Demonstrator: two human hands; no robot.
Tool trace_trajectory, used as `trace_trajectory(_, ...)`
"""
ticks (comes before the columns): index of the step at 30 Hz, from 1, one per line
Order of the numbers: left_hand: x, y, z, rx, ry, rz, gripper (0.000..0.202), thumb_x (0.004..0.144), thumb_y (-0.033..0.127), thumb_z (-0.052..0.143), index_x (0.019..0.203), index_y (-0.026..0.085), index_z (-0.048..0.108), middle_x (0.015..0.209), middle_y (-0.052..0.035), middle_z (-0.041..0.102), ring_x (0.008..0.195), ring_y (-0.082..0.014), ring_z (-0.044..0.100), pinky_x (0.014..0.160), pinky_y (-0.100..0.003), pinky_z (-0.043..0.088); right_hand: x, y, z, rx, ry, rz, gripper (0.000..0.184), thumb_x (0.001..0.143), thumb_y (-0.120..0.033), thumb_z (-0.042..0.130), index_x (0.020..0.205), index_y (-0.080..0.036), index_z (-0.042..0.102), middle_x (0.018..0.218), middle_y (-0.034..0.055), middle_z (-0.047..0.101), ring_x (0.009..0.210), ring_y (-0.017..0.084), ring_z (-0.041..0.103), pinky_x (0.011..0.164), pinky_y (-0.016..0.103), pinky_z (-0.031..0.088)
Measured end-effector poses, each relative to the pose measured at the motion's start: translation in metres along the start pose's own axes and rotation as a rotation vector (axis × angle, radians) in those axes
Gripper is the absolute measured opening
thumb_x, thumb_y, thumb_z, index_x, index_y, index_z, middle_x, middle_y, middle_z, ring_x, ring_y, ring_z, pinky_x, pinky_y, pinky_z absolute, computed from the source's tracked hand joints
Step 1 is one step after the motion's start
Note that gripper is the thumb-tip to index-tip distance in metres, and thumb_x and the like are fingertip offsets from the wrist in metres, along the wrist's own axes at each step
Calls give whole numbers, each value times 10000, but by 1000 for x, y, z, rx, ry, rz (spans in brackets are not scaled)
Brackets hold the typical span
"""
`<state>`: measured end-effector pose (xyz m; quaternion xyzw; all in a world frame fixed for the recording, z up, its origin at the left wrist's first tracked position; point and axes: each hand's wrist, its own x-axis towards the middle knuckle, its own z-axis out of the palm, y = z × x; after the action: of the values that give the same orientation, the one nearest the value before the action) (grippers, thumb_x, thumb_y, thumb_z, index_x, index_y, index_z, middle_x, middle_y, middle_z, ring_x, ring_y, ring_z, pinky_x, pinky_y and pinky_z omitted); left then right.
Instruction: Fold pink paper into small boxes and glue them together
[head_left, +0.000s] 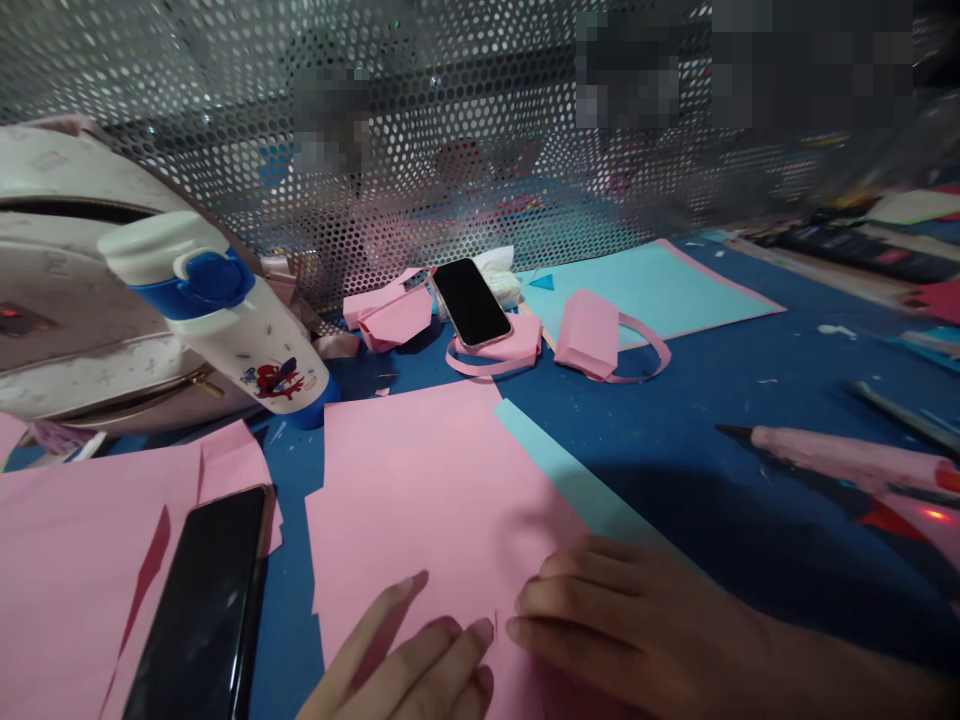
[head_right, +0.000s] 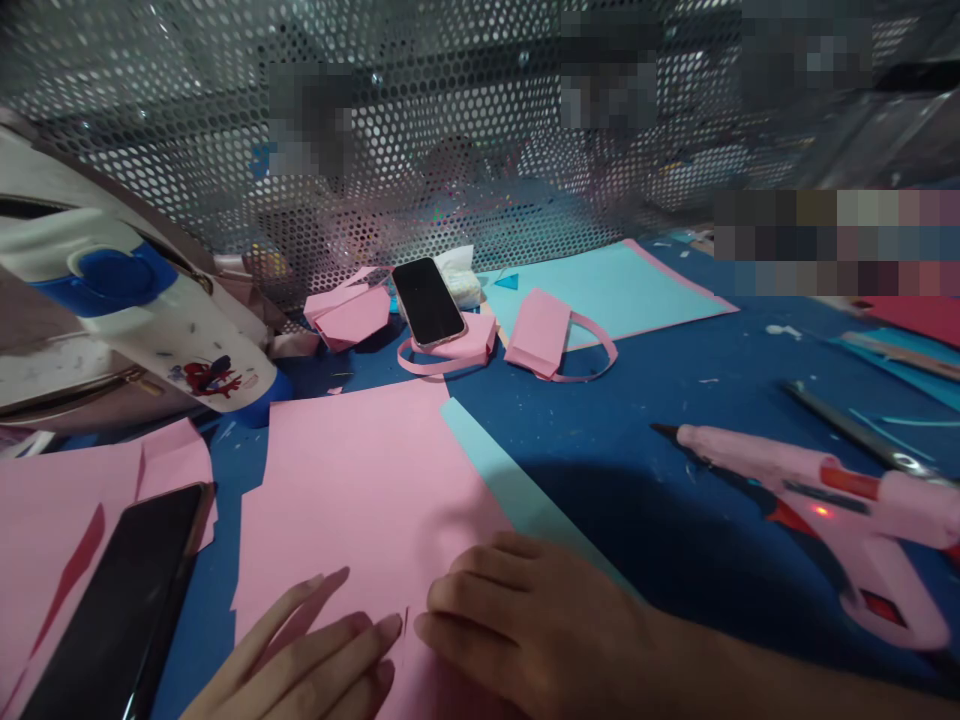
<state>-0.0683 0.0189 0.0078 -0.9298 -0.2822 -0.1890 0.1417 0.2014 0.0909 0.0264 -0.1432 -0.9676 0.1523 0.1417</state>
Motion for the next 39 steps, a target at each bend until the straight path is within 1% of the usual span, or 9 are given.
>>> trace_trajectory(6,-3,-2,3,30,-27,39,318,1031,126,405,1113,221,697,1344,27,641,1183,-104,638,1208,-435,287,1,1,2,-17,20,-44,411,1084,-209,256,1205,-163,646,1095,56,713,1003,152,617,901,285,465)
trace_trajectory(12,-3,-1,4,36,-51,58,289,993,64,461,1118,194,686,1366,15,626,1216,-115,617,1228,-435,257,1,3,2,-17,19,-38,420,1083,-199,250,1241,-181,638,1082,57,717,1003,155,618,914,298,470)
trace_trajectory(15,-4,-2,3,12,-65,61,296,993,61,457,1128,192,684,1382,20,613,1239,-125,601,1228,-427,271,1,4,2,-13,0,-39,410,1081,-204,264,1282,-191,621,1083,63,716,1017,156,617,919,300,476)
trace_trajectory(18,-6,-2,3,-2,-77,48,297,991,62,462,1136,195,685,1394,30,604,1248,-134,596,1225,-429,282,1,5,3,-14,23,-54,403,1082,-215,270,1266,-186,628,1074,60,717,1002,154,623,895,293,482)
trace_trajectory(23,-7,1,4,28,-90,34,316,986,46,457,1149,190,686,1400,36,600,1248,-140,600,1221,-414,297,3,4,4,-10,13,-44,401,1085,-205,267,1237,-191,638,1085,50,718,994,156,626,911,288,463)
trace_trajectory(27,-6,2,5,47,-112,37,321,993,55,449,1177,184,679,1406,34,596,1241,-146,608,1213,-403,315,2,6,6,1,27,-47,394,1084,-214,272,1249,-188,629,1075,55,719,990,161,619,881,298,468)
trace_trajectory(30,-6,2,5,45,-117,37,319,991,53,458,1185,185,674,1399,32,602,1233,-151,616,1205,-407,331,1,7,7,14,20,-60,393,1083,-235,273,1267,-194,618,1090,48,713,982,168,616,868,311,471)
trace_trajectory(34,-7,1,4,56,-124,47,329,987,39,455,1187,187,670,1380,33,618,1221,-147,626,1197,-409,341,0,6,5,10,-6,-55,400,1081,-223,266,1326,-190,581,1109,49,705,1005,170,613,909,309,462)
trace_trajectory(39,-7,2,4,67,-121,43,311,1001,56,442,1163,188,673,1343,25,647,1230,-129,619,1200,-366,332,2,5,3,0,-4,-51,389,1078,-215,287,1325,-193,587,1094,50,704,993,160,616,918,294,461)
